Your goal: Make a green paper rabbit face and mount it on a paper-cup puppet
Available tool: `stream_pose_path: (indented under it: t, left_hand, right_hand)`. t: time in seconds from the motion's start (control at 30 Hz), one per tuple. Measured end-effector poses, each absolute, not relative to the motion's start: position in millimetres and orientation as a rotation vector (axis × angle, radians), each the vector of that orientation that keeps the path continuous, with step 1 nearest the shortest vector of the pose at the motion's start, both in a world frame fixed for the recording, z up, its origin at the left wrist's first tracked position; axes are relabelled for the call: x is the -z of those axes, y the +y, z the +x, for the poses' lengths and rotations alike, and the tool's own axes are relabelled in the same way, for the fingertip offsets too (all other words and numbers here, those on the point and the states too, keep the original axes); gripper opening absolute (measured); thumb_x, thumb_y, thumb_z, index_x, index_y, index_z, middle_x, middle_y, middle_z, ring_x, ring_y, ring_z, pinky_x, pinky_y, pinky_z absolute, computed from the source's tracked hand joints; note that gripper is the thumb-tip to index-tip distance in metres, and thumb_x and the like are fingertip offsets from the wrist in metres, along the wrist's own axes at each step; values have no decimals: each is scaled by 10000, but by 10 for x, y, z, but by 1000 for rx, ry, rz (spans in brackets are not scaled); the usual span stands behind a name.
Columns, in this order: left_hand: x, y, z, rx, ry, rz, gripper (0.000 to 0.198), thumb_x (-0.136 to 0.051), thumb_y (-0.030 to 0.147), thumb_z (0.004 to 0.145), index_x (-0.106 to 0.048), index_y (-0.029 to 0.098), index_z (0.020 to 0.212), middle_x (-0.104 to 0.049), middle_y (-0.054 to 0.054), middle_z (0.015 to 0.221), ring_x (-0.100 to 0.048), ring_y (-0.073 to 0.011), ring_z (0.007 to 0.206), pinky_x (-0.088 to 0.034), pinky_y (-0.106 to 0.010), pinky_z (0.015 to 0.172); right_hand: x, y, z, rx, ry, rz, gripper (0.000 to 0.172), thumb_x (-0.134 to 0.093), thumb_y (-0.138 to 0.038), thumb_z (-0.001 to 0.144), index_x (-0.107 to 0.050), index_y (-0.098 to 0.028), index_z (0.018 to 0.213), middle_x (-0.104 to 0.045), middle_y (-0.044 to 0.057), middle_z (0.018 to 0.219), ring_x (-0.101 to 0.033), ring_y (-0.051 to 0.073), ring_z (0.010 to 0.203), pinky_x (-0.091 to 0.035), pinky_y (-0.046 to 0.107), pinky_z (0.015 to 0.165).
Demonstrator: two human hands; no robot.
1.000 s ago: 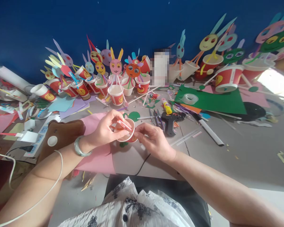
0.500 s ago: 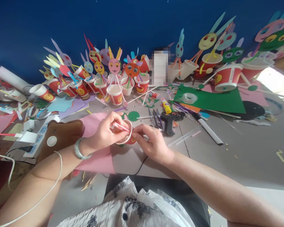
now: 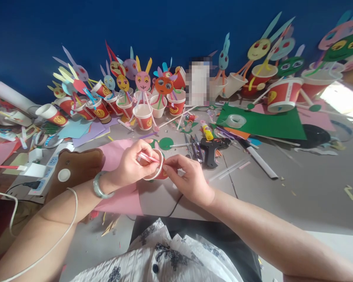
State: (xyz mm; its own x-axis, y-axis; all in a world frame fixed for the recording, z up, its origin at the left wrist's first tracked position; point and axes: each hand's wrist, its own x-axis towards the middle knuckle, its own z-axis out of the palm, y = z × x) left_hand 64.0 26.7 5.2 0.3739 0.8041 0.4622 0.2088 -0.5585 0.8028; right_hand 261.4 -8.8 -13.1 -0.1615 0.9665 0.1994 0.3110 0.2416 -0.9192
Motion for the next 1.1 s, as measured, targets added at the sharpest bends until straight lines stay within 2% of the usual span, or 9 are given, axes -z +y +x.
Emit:
stream_pose_path:
  t: [0.23, 0.37, 0.5, 0.73, 0.87, 1.03, 1.1]
  left_hand:
    - [-30, 265, 625, -1131, 838, 1983, 235, -689, 135, 785, -500, 229, 889, -689, 19, 820, -679, -143, 811, -530, -328, 837]
    - [-20, 308, 607, -1180, 888, 2032, 255, -741, 203, 793, -526, 223, 927, -669, 26, 852, -669, -135, 801, -536, -310, 821]
    - [-64, 322, 606, -1127, 899, 1989, 285, -760, 240, 783, -520, 218, 936, -663, 21, 848, -659, -135, 779, -530, -293, 780]
    - [-136, 290, 638, -1129, 783, 1883, 274, -725, 117, 769, -498, 213, 889, -647, 28, 814, -635, -103, 717, -485, -224, 655]
    - [-127, 303, 645, -1188, 780, 1876, 273, -710, 80, 762, -499, 206, 881, -649, 38, 808, -645, -92, 719, -495, -220, 690]
    - [-126, 282, 665, -1138, 718, 1772, 260, -659, 68, 783, -470, 213, 887, -656, 43, 786, -644, -80, 666, -481, -196, 611]
    - [-121, 264, 674, -1142, 729, 1773, 257, -659, 64, 770, -475, 212, 874, -649, 39, 780, -652, -86, 686, -498, -198, 626]
  right_hand:
    - [131, -55, 2618, -1190, -1544, -1136, 331, -706, -535, 871, -691, -205, 863, -702, 45, 725, -596, 152, 590, -463, 271, 507]
    - [105, -20, 2627, -1297, -1467, -1120, 361, -746, -549, 837, -672, -196, 822, -685, 29, 690, -534, 119, 507, -436, 264, 469]
    - [110, -18, 2620, -1211, -1480, -1134, 320, -746, -512, 837, -665, -204, 802, -686, 30, 693, -550, 131, 534, -450, 278, 499]
    - [128, -55, 2585, -978, -1592, -1154, 161, -715, -340, 842, -651, -218, 757, -705, 29, 687, -610, 154, 600, -486, 293, 571]
    - [163, -64, 2580, -997, -1565, -1140, 170, -711, -365, 857, -679, -205, 809, -719, 35, 702, -630, 157, 606, -494, 288, 557]
    - [200, -75, 2581, -1050, -1536, -1122, 214, -720, -403, 874, -699, -190, 860, -725, 43, 724, -618, 149, 602, -474, 272, 525]
    - [201, -80, 2582, -1074, -1540, -1114, 223, -720, -410, 879, -701, -189, 859, -724, 42, 725, -614, 145, 601, -479, 272, 538]
